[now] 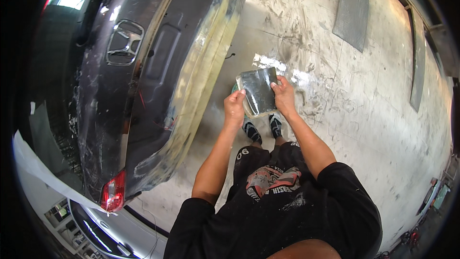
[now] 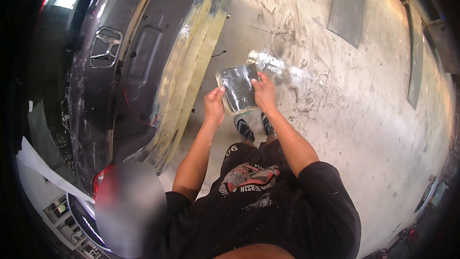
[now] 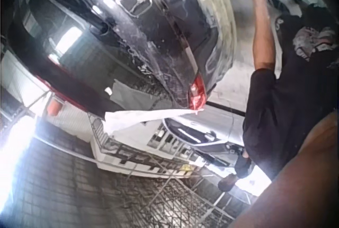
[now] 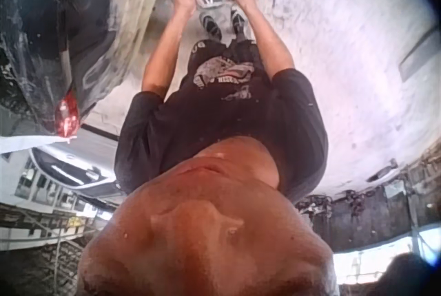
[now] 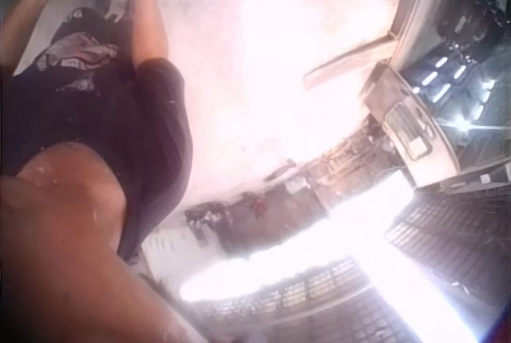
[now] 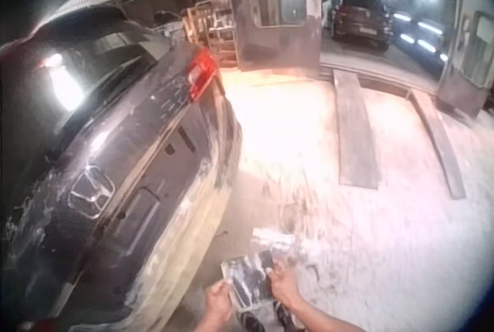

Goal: The person is sanding a car's rear bumper using a sanding block and water from a bucket, repeatedly wetting the surface and rinsing the tool.

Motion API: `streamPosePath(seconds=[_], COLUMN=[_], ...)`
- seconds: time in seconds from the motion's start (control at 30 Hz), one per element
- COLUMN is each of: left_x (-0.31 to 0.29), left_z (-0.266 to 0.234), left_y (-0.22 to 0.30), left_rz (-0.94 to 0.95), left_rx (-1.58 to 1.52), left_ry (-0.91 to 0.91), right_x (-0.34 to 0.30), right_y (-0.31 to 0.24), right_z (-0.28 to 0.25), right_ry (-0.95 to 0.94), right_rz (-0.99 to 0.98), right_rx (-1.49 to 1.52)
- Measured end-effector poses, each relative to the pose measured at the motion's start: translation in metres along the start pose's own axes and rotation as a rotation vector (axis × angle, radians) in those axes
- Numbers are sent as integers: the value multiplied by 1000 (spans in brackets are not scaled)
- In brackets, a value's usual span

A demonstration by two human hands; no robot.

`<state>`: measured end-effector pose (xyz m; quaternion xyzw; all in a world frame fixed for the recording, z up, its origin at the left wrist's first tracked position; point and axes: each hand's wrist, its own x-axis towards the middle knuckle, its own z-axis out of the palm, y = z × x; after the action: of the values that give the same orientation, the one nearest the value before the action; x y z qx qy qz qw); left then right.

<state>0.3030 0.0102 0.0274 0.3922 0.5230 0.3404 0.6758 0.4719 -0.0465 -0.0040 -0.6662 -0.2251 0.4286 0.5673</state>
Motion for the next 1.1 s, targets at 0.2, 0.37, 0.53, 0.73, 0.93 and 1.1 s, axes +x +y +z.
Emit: streamPosePath(seconds=[0.2, 0.37, 0.53, 0.73, 0.93, 1.1], left_x=[12, 55, 128, 243, 320, 330], left_z=[-1, -35, -107, -135, -131, -120], left_y=[-59, -166, -319, -464, -546, -533], left_rz=[79, 103, -60, -229, -341, -463], left_rx=[364, 557, 764, 804, 1086, 1306], left_ry=[116, 264, 369, 302, 296, 194], right_x=[8, 41, 81, 151, 203, 213], right_y=[59, 172, 322, 476, 605, 639], right_z=[7, 4, 6, 59, 88, 76], right_ry=[224, 302, 288, 169, -68, -145], right_rz=[-105, 126, 172, 336, 581, 450], right_rx=[-477, -465, -585, -562, -778, -729])
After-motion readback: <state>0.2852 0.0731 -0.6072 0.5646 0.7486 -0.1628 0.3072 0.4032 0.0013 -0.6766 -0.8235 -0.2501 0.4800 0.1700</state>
